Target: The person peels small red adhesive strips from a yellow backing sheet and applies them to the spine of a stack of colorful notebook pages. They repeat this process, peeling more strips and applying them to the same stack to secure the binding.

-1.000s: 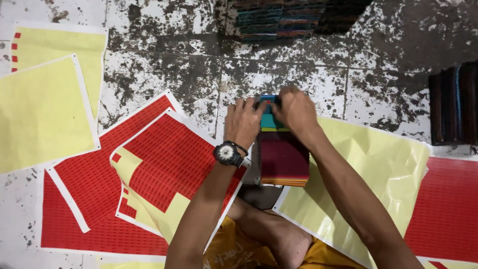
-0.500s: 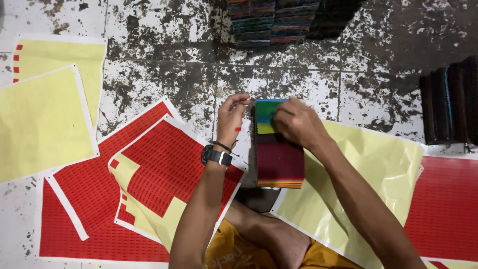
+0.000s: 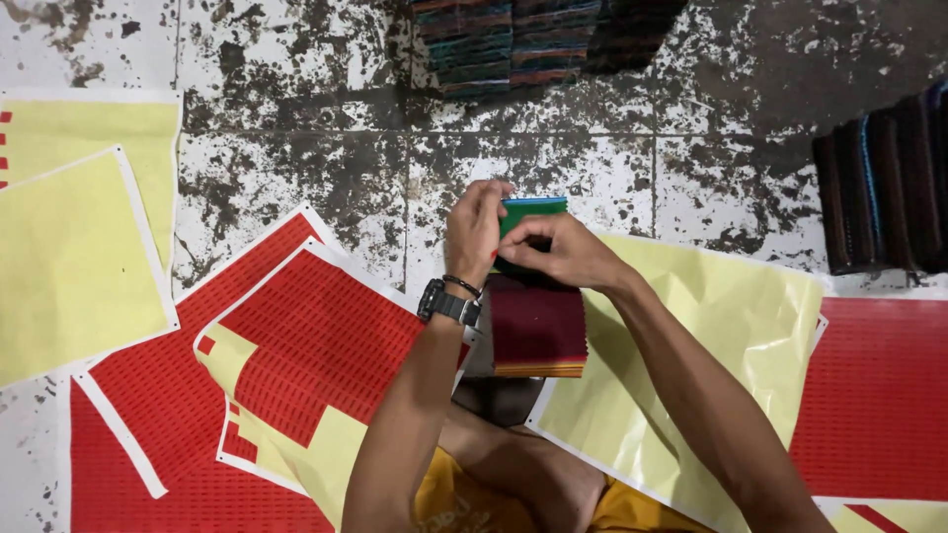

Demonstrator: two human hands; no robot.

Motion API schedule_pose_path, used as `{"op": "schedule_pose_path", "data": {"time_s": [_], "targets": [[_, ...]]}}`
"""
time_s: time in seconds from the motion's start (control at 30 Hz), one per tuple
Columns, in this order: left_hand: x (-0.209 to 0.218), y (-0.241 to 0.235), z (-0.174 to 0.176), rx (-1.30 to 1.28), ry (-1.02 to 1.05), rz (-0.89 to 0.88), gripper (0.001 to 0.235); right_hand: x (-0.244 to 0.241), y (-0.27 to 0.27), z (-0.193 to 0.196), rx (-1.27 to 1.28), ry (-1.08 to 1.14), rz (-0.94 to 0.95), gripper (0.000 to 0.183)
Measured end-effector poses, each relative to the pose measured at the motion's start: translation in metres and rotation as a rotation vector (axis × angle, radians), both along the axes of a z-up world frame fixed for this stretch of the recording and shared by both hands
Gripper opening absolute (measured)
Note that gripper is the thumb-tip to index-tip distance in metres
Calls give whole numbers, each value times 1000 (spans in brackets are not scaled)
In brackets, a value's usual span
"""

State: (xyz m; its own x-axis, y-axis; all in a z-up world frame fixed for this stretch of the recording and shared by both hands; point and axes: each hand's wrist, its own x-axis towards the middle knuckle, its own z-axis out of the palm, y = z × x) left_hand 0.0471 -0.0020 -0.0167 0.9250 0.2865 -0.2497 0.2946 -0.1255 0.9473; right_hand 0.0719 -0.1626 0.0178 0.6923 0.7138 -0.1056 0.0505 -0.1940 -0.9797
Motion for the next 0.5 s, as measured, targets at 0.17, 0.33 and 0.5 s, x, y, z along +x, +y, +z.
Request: {"op": "schedule_pose_path", "data": {"time_s": [0.17,0.33,0.5], "targets": [[4,-5,-5,130,-15,103,24,1,-2,-4,-18,8,1,10],[3,6,-1,332,-88,173,15,6,-4,-5,-120,-27,15,10],[-2,29,-19,459,-171,116,15,23,-4,-37,-326,-198,-82,10]]}}
